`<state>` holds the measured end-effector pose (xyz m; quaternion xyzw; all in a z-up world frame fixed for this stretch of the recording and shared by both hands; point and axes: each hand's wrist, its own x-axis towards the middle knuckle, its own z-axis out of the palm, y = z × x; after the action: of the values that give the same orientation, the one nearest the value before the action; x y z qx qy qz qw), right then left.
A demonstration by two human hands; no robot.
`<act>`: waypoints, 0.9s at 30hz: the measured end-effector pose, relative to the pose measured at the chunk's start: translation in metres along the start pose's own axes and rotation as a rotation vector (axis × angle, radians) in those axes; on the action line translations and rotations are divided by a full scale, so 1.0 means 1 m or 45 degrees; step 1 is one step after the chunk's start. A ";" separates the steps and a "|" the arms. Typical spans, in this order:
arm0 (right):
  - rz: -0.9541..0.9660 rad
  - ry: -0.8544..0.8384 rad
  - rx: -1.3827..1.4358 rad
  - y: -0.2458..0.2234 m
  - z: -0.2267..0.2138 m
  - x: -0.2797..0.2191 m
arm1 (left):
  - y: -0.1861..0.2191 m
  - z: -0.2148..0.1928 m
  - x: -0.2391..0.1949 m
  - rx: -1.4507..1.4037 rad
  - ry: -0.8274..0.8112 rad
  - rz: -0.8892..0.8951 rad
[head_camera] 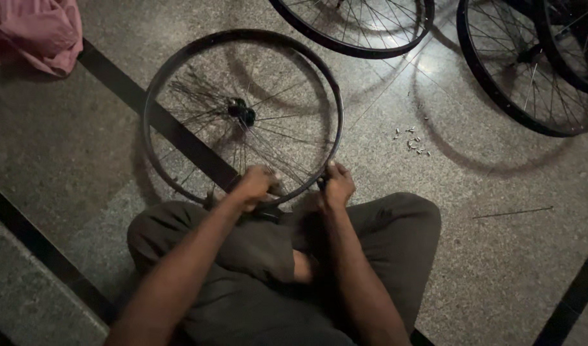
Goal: The person sits on the floor and laces a bicycle wheel by inserting spokes into the hub and rim. They then secure the spokes by screwing on nipples by hand. The task involves repetitive insertion and tightening of multiple spokes.
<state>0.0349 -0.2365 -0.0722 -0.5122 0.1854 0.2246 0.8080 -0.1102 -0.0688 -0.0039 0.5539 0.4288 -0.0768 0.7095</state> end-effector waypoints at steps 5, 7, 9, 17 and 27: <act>-0.027 0.001 0.017 -0.001 0.004 0.008 | -0.011 0.015 0.008 -0.311 0.166 0.138; 0.006 -0.038 0.048 -0.001 0.002 0.008 | -0.015 0.017 0.011 -0.061 0.143 0.227; 0.022 -0.106 0.075 -0.001 -0.001 0.007 | -0.014 0.015 0.014 0.173 0.112 0.307; 0.025 -0.182 0.034 -0.016 0.007 -0.001 | 0.018 0.022 -0.002 0.033 0.175 0.236; -0.023 -0.161 -0.093 -0.011 0.004 0.002 | 0.018 0.026 -0.003 0.191 0.196 0.026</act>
<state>0.0429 -0.2370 -0.0631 -0.5279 0.1210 0.2557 0.8009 -0.0878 -0.0851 0.0115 0.6142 0.4694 -0.0587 0.6316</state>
